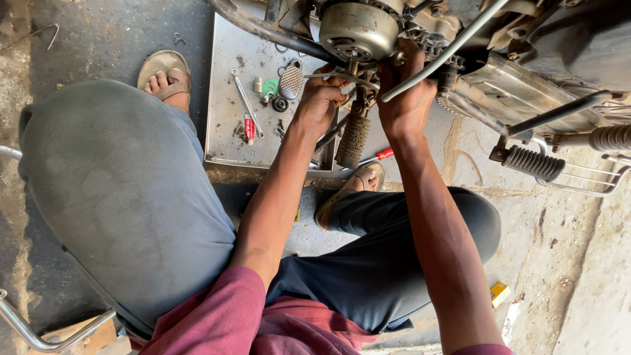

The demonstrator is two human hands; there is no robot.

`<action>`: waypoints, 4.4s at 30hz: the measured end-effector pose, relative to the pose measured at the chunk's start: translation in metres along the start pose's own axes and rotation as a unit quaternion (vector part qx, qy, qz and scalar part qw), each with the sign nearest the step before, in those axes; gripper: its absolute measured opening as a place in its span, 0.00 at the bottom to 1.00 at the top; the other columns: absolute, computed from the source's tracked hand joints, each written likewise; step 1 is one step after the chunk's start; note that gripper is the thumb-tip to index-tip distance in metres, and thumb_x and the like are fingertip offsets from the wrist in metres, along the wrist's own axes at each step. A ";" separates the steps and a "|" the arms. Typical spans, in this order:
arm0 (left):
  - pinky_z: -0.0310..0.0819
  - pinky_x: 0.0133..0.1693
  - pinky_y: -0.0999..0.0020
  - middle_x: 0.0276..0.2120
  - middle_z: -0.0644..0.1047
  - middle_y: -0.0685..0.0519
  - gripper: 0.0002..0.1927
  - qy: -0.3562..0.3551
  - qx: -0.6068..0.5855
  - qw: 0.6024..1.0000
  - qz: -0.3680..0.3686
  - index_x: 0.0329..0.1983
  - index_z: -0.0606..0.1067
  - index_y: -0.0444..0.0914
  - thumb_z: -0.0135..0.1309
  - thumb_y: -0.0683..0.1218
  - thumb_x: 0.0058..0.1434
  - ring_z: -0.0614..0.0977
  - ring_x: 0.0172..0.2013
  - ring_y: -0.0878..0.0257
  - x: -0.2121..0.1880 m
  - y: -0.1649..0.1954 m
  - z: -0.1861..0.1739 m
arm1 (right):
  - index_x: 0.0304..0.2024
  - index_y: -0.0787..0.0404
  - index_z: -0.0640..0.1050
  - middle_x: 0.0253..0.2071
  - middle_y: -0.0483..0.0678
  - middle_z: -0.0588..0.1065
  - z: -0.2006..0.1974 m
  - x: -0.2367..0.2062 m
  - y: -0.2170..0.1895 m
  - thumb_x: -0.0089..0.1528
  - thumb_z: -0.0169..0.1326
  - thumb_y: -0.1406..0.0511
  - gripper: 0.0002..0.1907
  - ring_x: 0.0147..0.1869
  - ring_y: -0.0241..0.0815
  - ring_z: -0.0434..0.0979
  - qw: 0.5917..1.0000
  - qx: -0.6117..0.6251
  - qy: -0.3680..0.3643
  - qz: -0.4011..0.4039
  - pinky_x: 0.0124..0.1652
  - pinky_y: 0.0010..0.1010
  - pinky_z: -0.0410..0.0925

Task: The person sits on the ground beside a motorcycle raised on its center stand and works on a bolt near the engine and footrest area. They use a spanner to turn the fastener by hand, repositioning their grip repeatedly, and briefly reach toward the rear of the bike before returning to the fastener.

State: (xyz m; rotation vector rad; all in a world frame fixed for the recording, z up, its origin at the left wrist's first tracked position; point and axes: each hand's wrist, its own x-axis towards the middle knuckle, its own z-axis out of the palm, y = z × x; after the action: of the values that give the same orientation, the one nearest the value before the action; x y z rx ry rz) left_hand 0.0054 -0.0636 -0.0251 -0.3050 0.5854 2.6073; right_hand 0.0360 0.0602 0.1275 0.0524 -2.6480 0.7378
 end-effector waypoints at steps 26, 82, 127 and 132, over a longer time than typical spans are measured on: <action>0.66 0.45 0.64 0.29 0.68 0.57 0.28 -0.011 0.017 1.000 0.012 0.52 0.73 0.33 0.50 0.26 0.46 0.75 0.46 0.57 0.007 -0.008 -0.010 | 0.40 0.64 0.83 0.34 0.56 0.81 -0.066 0.005 -0.051 0.59 0.55 0.78 0.11 0.32 0.49 0.81 0.982 -0.071 -0.163 -0.068 0.32 0.36 0.73; 0.68 0.45 0.62 0.30 0.70 0.55 0.26 -0.041 0.030 0.999 0.011 0.52 0.73 0.31 0.50 0.26 0.48 0.77 0.50 0.54 -0.003 0.004 -0.001 | 0.51 0.70 0.79 0.39 0.54 0.84 -0.029 0.015 0.006 0.64 0.63 0.76 0.13 0.38 0.37 0.86 0.998 0.055 -0.035 0.023 0.34 0.25 0.78; 0.66 0.51 0.54 0.36 0.74 0.57 0.33 0.021 0.042 0.998 -0.040 0.61 0.68 0.38 0.51 0.30 0.50 0.77 0.57 0.55 0.000 0.000 -0.006 | 0.39 0.66 0.80 0.36 0.58 0.80 -0.061 0.002 -0.053 0.60 0.61 0.74 0.05 0.35 0.54 0.82 0.983 -0.100 -0.146 -0.041 0.34 0.41 0.74; 0.65 0.52 0.54 0.34 0.73 0.57 0.33 0.009 0.033 0.999 -0.036 0.62 0.68 0.37 0.51 0.30 0.50 0.77 0.57 0.54 0.001 0.000 -0.007 | 0.40 0.66 0.80 0.33 0.59 0.79 -0.060 0.002 -0.058 0.61 0.60 0.73 0.05 0.32 0.58 0.81 0.975 -0.139 -0.168 -0.036 0.35 0.44 0.74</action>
State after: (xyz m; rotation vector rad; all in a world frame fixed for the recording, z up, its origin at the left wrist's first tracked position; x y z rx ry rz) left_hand 0.0057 -0.0662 -0.0314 -0.3226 0.6538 2.5121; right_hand 0.0639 0.0401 0.2038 0.2126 -3.0277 0.3534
